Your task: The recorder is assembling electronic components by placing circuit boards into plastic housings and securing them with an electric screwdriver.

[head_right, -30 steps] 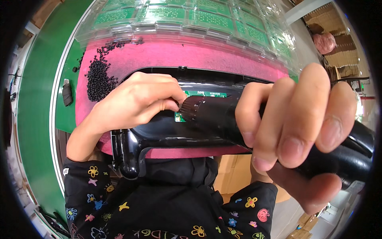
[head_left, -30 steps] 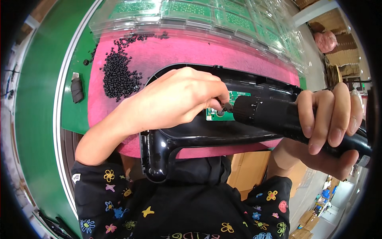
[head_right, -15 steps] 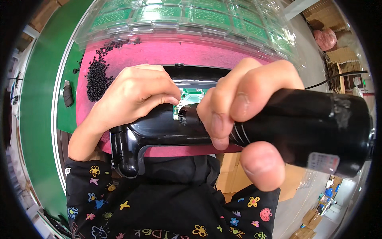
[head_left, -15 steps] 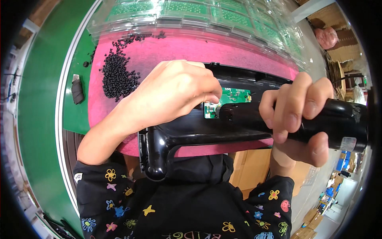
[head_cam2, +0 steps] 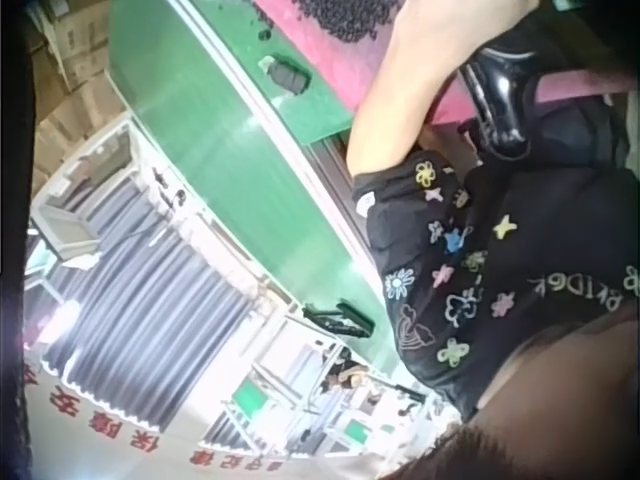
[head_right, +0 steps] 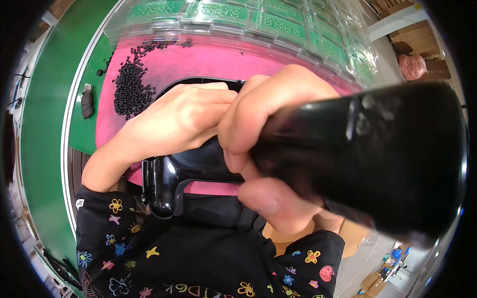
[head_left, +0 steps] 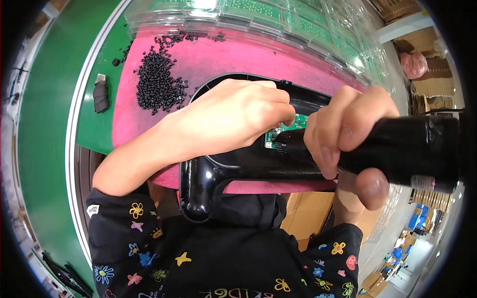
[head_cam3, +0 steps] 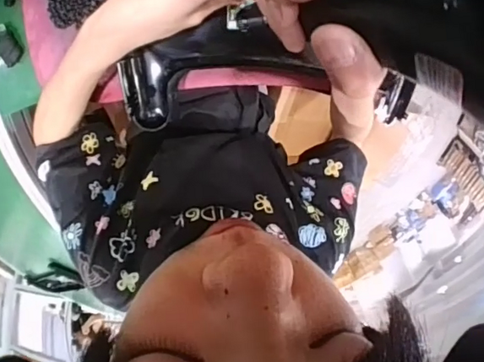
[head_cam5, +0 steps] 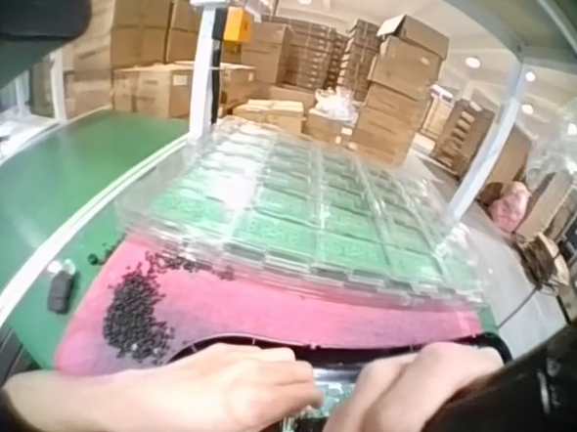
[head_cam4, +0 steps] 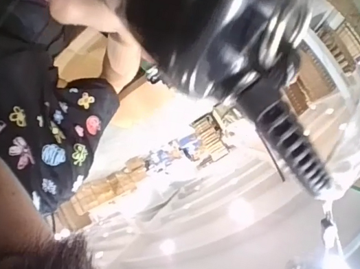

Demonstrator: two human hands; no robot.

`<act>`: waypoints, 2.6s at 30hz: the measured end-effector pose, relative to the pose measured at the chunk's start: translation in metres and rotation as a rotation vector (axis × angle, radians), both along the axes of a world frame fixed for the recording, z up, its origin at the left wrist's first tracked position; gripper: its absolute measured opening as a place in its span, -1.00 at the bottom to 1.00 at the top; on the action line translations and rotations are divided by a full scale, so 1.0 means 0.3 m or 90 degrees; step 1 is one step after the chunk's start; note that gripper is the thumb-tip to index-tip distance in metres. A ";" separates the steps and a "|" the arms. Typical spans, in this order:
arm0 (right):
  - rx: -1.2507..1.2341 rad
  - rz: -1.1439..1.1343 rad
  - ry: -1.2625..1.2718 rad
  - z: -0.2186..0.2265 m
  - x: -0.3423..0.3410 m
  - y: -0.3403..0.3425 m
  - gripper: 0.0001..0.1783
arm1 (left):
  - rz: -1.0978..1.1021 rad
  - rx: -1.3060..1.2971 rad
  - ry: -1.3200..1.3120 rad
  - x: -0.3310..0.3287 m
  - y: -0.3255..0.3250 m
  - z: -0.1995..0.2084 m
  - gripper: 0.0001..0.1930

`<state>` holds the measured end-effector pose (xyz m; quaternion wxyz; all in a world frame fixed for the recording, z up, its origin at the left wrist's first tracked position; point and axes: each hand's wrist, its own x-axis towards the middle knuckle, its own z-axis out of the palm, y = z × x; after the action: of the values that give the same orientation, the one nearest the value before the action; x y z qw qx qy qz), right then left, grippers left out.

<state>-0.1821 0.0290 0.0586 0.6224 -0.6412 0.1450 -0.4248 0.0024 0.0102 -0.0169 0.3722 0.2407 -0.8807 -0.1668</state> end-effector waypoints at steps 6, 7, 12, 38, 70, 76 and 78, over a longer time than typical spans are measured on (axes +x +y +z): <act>-0.028 0.009 0.019 -0.004 -0.006 -0.013 -0.54 | -0.014 0.003 -0.031 0.003 0.005 0.011 -0.84; -0.039 0.003 0.035 -0.004 -0.011 -0.013 -0.54 | -0.013 0.002 -0.031 0.003 0.007 0.010 -0.84; -0.005 -0.035 0.017 0.001 -0.015 0.003 -0.59 | -0.029 0.053 -0.017 0.003 0.014 0.009 -0.81; -0.038 -0.243 -0.403 0.082 -0.096 0.060 -0.68 | -0.029 0.136 0.086 -0.009 0.032 0.068 -0.85; -0.218 -0.048 -0.220 0.034 -0.140 0.021 -0.57 | -0.033 0.001 0.038 -0.008 0.000 0.043 -0.75; -0.128 -0.053 -0.250 0.025 -0.129 0.018 -0.61 | -0.065 0.039 0.043 -0.012 0.005 0.046 -0.63; -0.133 -0.115 -0.235 0.040 -0.154 0.030 -0.63 | -0.077 0.080 0.036 -0.025 0.011 0.044 -0.59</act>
<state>-0.2283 0.0380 0.0706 0.5283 -0.5982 0.0408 -0.6012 -0.0051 0.0135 -0.0037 0.3704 0.2051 -0.8707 -0.2504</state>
